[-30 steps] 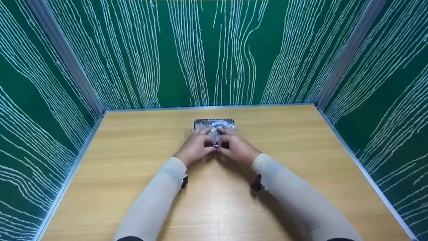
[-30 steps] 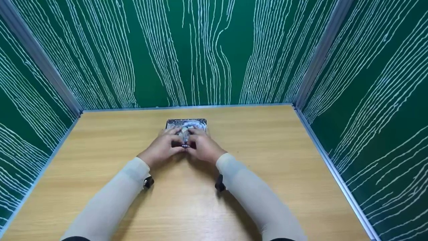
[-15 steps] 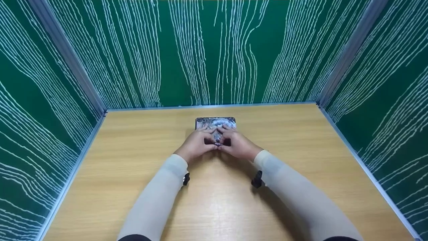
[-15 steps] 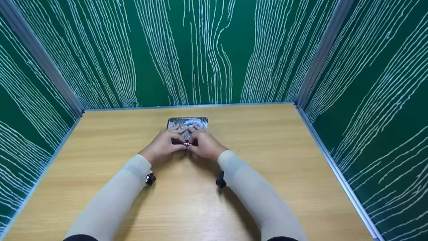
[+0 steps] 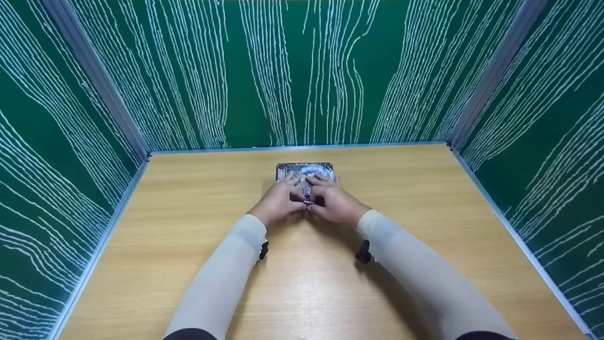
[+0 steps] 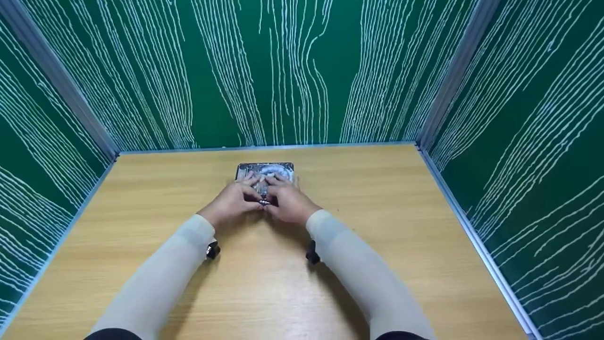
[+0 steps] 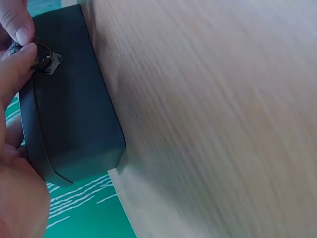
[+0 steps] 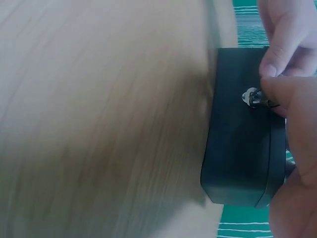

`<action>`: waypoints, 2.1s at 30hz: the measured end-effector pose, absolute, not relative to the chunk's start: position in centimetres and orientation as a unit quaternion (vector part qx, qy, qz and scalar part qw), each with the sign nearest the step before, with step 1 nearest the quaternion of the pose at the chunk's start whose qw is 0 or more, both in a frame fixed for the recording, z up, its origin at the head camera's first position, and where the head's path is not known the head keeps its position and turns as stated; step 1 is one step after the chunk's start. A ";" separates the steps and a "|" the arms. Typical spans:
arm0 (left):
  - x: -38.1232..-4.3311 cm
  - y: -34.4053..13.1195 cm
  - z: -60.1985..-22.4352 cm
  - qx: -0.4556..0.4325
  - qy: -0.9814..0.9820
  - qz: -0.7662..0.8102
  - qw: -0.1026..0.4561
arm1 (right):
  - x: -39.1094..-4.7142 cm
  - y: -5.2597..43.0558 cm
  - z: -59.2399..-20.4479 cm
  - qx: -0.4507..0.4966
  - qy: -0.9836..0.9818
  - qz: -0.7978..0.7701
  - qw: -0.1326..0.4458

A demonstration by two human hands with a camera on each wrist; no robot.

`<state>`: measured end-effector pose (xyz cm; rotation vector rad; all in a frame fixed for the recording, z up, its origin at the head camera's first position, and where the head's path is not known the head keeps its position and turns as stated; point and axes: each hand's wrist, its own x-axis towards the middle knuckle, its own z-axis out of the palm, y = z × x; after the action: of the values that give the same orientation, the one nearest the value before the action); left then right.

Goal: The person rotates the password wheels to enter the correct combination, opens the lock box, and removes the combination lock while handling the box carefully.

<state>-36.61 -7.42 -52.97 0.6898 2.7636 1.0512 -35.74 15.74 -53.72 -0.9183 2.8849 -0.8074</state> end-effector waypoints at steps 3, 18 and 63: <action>-36.6 -7.6 -52.9 0.222 0.912 0.338 0.064 | -35.7 15.6 -53.6 -0.306 0.926 -0.223 -0.004; -37.0 -7.8 -53.7 0.235 0.912 0.332 0.058 | -36.2 16.3 -54.3 -0.318 0.910 -0.266 -0.002; -37.3 -7.5 -54.0 0.222 0.912 0.341 0.049 | -36.4 16.4 -54.2 -0.299 0.895 -0.331 0.010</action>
<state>-37.25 -7.51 -54.00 0.6778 2.7791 1.0377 -36.40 16.38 -54.18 -0.9347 2.7932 -1.0345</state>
